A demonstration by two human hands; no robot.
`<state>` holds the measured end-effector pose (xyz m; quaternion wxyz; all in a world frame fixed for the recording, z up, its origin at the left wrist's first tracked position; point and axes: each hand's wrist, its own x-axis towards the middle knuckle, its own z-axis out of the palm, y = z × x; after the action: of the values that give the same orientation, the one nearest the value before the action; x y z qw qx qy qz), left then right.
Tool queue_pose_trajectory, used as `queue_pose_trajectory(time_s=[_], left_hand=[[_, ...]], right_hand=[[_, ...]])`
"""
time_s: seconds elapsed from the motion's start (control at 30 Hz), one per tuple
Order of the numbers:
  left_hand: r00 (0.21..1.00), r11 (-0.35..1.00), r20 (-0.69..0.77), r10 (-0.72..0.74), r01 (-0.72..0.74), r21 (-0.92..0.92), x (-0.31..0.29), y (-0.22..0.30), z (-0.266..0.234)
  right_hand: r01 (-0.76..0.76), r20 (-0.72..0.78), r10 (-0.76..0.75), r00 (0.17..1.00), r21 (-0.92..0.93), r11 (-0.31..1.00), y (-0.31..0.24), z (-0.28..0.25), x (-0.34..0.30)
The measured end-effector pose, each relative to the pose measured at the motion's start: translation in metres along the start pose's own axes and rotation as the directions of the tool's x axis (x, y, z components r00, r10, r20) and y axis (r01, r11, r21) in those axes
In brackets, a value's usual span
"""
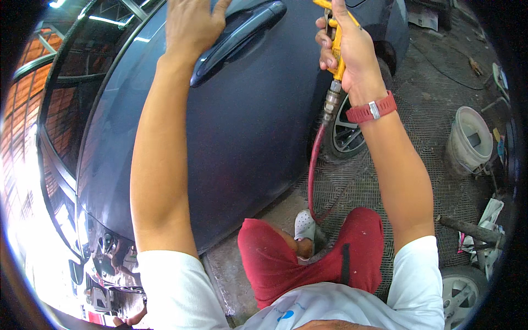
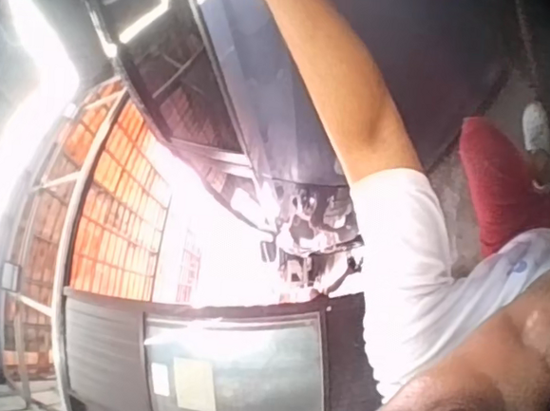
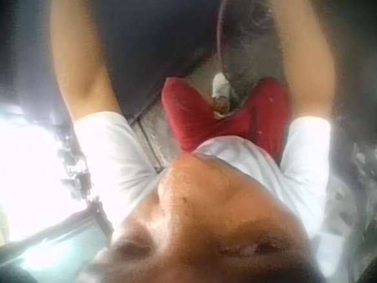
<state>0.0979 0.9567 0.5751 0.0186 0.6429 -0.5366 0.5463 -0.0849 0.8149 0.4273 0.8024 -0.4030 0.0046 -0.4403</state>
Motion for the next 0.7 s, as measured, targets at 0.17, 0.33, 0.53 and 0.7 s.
queue_pose_trajectory(time_s=[0.17, 0.33, 0.53, 0.7], left_hand=[[0.978, 0.965, 0.192, 0.080, -0.027, -0.262, 0.019, 0.064, 0.027], [0.954, 0.997, 0.298, -0.015, 0.035, -0.063, 0.039, 0.131, 0.047], [0.889, 0.922, 0.264, 0.373, -0.325, -0.209, -0.030, 0.167, 0.132], [0.927, 0.934, 0.226, 0.298, -0.234, -0.268, -0.091, 0.144, 0.091]], right_hand=[[-0.026, -0.024, 0.026, 0.999, -0.013, 1.000, -0.003, -0.015, -0.012], [0.054, -0.011, -0.055, 0.998, -0.057, 0.997, -0.002, -0.027, -0.034], [-0.060, 0.040, 0.064, 0.997, -0.109, 0.992, 0.011, -0.029, -0.065], [-0.227, 0.182, 0.241, 0.953, -0.098, 0.969, 0.037, -0.022, -0.085]])
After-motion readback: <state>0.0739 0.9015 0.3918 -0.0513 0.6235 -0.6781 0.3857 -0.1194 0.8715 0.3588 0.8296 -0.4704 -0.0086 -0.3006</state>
